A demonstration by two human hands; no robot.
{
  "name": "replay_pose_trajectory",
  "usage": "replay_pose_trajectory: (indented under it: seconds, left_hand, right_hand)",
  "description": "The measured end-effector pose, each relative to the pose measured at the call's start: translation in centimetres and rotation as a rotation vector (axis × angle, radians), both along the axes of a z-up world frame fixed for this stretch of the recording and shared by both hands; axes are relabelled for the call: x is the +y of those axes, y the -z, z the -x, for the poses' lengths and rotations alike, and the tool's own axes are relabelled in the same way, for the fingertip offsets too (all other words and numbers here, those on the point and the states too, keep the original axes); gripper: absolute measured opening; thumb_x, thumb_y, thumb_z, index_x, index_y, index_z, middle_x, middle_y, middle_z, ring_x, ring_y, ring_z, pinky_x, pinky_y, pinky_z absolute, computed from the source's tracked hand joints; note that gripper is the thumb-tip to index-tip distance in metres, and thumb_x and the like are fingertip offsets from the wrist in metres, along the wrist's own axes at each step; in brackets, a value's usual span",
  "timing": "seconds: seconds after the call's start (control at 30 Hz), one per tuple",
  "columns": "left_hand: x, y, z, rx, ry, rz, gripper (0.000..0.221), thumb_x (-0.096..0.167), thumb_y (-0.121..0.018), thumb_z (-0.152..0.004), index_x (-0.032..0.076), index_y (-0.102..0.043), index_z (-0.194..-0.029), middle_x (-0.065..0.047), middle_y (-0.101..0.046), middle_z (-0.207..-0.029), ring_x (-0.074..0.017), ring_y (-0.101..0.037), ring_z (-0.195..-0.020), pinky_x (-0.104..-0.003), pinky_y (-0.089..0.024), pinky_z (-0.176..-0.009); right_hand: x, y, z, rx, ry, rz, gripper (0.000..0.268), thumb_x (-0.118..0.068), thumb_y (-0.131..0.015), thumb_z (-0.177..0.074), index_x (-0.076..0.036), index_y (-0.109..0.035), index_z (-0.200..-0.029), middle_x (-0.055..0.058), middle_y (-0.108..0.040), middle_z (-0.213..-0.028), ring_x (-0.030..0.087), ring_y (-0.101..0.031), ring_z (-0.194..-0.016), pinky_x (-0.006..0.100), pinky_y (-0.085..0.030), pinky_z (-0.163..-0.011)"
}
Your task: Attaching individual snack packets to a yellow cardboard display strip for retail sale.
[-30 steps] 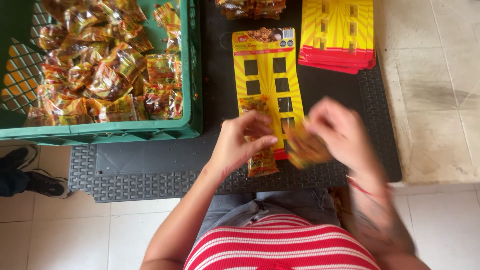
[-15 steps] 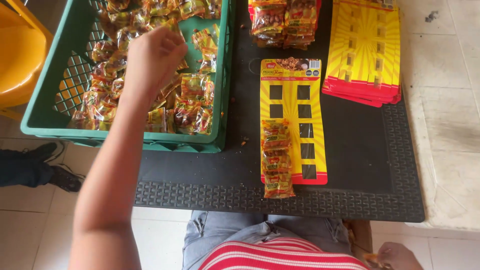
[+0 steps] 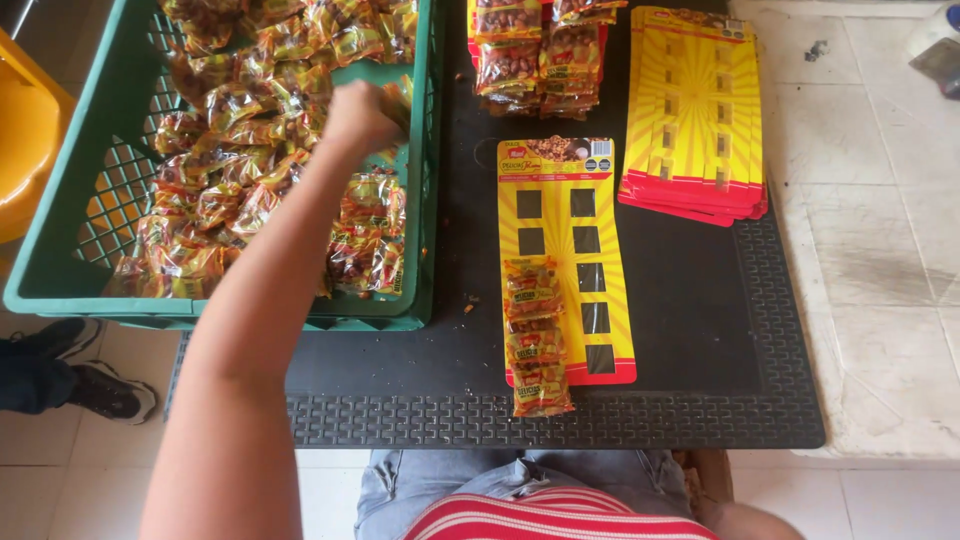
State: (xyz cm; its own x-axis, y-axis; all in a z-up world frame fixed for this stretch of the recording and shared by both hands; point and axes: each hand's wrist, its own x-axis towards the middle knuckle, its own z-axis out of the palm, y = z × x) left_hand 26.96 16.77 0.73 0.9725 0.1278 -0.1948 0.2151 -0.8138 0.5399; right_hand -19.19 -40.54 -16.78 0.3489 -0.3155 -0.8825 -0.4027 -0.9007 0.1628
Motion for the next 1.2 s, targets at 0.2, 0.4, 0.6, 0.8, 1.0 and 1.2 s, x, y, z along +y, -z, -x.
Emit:
replay_pose_trajectory:
  seconds: [0.2,0.4,0.6,0.8,1.0,1.2]
  left_hand:
    - [-0.9,-9.9,10.6,-0.668,0.104,0.211,0.041,0.015,-0.098,-0.068,0.009,-0.075,-0.101,-0.006,-0.078,-0.091,-0.0134,-0.073,-0.077,-0.029,-0.063,-0.061]
    - [-9.5,-11.1,23.1,-0.484,0.437,0.453,0.037,0.011,-0.096,-0.068,0.009,-0.072,-0.096,-0.003,-0.067,-0.086,-0.0111,-0.058,-0.064,-0.025,-0.045,-0.052]
    - [-14.2,-3.4,25.7,-0.568,0.382,0.527,0.041,-0.007,-0.080,-0.069,0.013,-0.070,-0.103,-0.003,-0.062,-0.090,-0.0255,-0.070,-0.089,-0.035,-0.061,-0.075]
    - [-15.1,-0.9,26.4,-0.160,0.054,1.317,0.032,0.022,-0.057,-0.103,-0.003,-0.066,-0.119,-0.020,-0.068,-0.101,-0.0280,-0.074,-0.090,-0.042,-0.067,-0.075]
    - [-15.2,1.5,25.0,-0.251,-0.011,1.204,0.018,0.009,-0.079,-0.090,-0.003,-0.071,-0.101,-0.015,-0.074,-0.079,-0.0179,-0.074,-0.071,-0.034,-0.066,-0.065]
    - [-14.9,2.2,23.7,-0.312,0.187,0.765,0.013,0.008,-0.084,-0.084,0.008,-0.078,-0.095,-0.010,-0.076,-0.078,-0.0195,-0.075,-0.071,-0.034,-0.063,-0.066]
  right_hand:
    - [10.7,-21.8,-9.3,-0.077,-0.233,-0.209,0.020,-0.048,-0.070,-0.095,-0.036,-0.085,-0.089,-0.020,-0.082,-0.078,-0.005,-0.071,-0.070,0.014,-0.051,-0.072]
    - [17.6,-25.0,-14.8,-0.987,-0.113,-0.948,0.038,-0.020,-0.077,-0.084,-0.015,-0.067,-0.120,0.000,-0.075,-0.104,0.010,-0.074,-0.082,0.024,-0.060,-0.074]
    - [23.4,-21.0,-18.8,-1.471,-0.032,-1.323,0.042,0.010,-0.085,-0.077,-0.003,-0.072,-0.115,0.013,-0.069,-0.115,0.021,-0.072,-0.091,0.030,-0.064,-0.069]
    - [23.4,-19.2,-18.3,-1.821,-0.152,-1.203,0.029,0.013,-0.079,-0.083,-0.009,-0.080,-0.101,0.016,-0.067,-0.120,0.030,-0.069,-0.109,0.041,-0.062,-0.087]
    - [22.9,-17.7,-19.6,-1.506,0.149,-1.434,0.035,0.004,-0.048,-0.099,-0.012,-0.071,-0.119,0.017,-0.064,-0.134,0.031,-0.065,-0.122,0.045,-0.057,-0.101]
    - [22.7,-16.4,-23.7,-1.182,0.104,-1.317,0.026,-0.015,-0.069,-0.093,0.001,-0.069,-0.114,0.017,-0.070,-0.103,0.024,-0.068,-0.094,0.039,-0.059,-0.080]
